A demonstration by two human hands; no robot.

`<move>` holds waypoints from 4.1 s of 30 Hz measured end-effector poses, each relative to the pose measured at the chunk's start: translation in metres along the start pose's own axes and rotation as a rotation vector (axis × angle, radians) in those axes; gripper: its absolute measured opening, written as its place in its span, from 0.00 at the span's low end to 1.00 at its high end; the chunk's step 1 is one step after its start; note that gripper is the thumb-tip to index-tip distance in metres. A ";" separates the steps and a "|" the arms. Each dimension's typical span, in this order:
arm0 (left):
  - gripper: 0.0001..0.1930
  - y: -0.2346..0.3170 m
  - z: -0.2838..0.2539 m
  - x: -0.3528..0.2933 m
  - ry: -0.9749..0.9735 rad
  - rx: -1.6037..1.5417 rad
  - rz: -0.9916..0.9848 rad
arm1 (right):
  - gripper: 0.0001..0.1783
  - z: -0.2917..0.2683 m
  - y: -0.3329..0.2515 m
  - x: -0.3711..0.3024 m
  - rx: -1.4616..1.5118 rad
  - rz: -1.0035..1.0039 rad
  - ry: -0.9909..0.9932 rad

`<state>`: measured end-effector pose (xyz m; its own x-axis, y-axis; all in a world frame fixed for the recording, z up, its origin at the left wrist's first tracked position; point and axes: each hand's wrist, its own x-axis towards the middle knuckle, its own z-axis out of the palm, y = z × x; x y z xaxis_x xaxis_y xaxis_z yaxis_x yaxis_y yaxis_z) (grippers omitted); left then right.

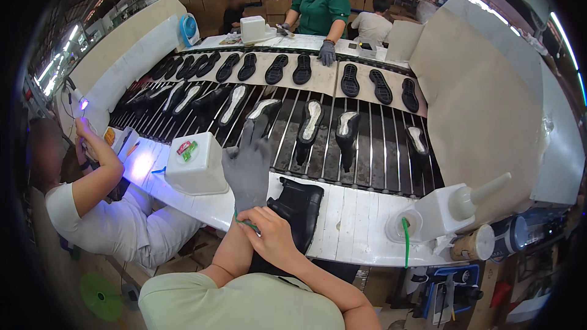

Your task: Apply glue to the edges and soles of shoes using a brush and then place them on a conveyor belt.

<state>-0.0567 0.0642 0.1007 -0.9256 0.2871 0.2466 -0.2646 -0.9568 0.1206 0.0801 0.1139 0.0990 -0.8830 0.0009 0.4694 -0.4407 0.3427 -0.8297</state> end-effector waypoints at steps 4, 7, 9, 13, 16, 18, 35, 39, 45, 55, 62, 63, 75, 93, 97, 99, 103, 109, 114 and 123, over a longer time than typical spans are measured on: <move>0.24 -0.003 0.020 -0.006 -0.170 0.061 -0.006 | 0.07 -0.001 -0.005 0.002 -0.038 -0.068 -0.020; 0.25 -0.003 0.015 -0.007 -0.127 0.117 -0.001 | 0.07 0.003 -0.007 0.005 -0.114 -0.130 -0.032; 0.25 -0.003 0.011 -0.008 -0.101 0.155 0.002 | 0.07 0.005 -0.009 0.003 -0.113 -0.135 -0.039; 0.26 -0.001 0.004 -0.007 -0.063 0.237 0.010 | 0.06 0.006 -0.010 -0.001 -0.083 -0.140 -0.051; 0.30 0.006 -0.001 -0.003 -0.167 -0.067 -0.122 | 0.07 0.005 -0.011 -0.002 -0.068 -0.135 -0.059; 0.37 0.005 0.005 -0.001 -0.214 -0.161 -0.264 | 0.06 0.001 -0.007 -0.001 -0.038 -0.135 -0.053; 0.39 -0.005 0.043 -0.018 -0.428 0.259 -0.437 | 0.08 -0.124 0.061 0.079 0.000 0.180 0.426; 0.31 -0.014 0.036 -0.004 -0.312 0.244 -0.313 | 0.07 -0.113 0.038 0.068 -0.178 0.043 0.682; 0.31 -0.034 0.010 0.027 -0.128 0.063 -0.305 | 0.17 -0.039 0.041 0.019 -0.337 -0.286 0.300; 0.22 -0.060 -0.047 0.037 0.243 -0.309 -0.145 | 0.05 -0.048 0.055 0.017 0.050 -0.025 0.250; 0.40 -0.038 0.032 0.004 -0.092 -0.438 -0.116 | 0.07 -0.055 0.019 -0.003 0.329 0.228 -0.031; 0.42 -0.033 0.036 0.001 -0.193 -0.259 -0.083 | 0.11 -0.057 0.013 -0.003 0.209 0.177 -0.114; 0.14 -0.023 0.102 -0.035 -0.674 -0.735 -0.144 | 0.25 -0.029 0.003 0.030 -0.076 -0.026 0.345; 0.42 -0.069 0.118 -0.094 -0.997 -0.448 -0.672 | 0.08 0.002 0.072 -0.007 -0.286 -0.689 0.126; 0.22 -0.079 0.144 -0.120 -0.622 0.253 -0.343 | 0.08 -0.015 0.079 -0.036 -0.385 -0.550 0.056; 0.23 -0.074 0.130 -0.097 -0.763 0.467 -0.083 | 0.07 -0.029 0.058 -0.044 -0.428 -0.479 0.089; 0.22 -0.063 0.111 -0.063 -0.443 0.801 0.756 | 0.08 -0.092 0.049 -0.067 -0.652 -0.122 0.079; 0.06 0.030 0.005 -0.074 -0.504 1.535 0.587 | 0.11 -0.208 0.079 -0.134 -1.022 0.524 0.533; 0.21 -0.001 -0.060 -0.089 -0.901 2.101 0.040 | 0.15 -0.240 0.104 -0.176 -1.244 0.975 0.298; 0.31 -0.039 -0.131 -0.082 -1.462 2.342 0.163 | 0.09 -0.252 0.108 -0.185 -1.208 0.978 0.349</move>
<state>-0.0055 0.0718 -0.0503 -0.1189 0.9498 0.2893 0.9910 0.1315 -0.0245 0.2365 0.3875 -0.0014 -0.5825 0.8058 0.1071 0.7806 0.5912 -0.2028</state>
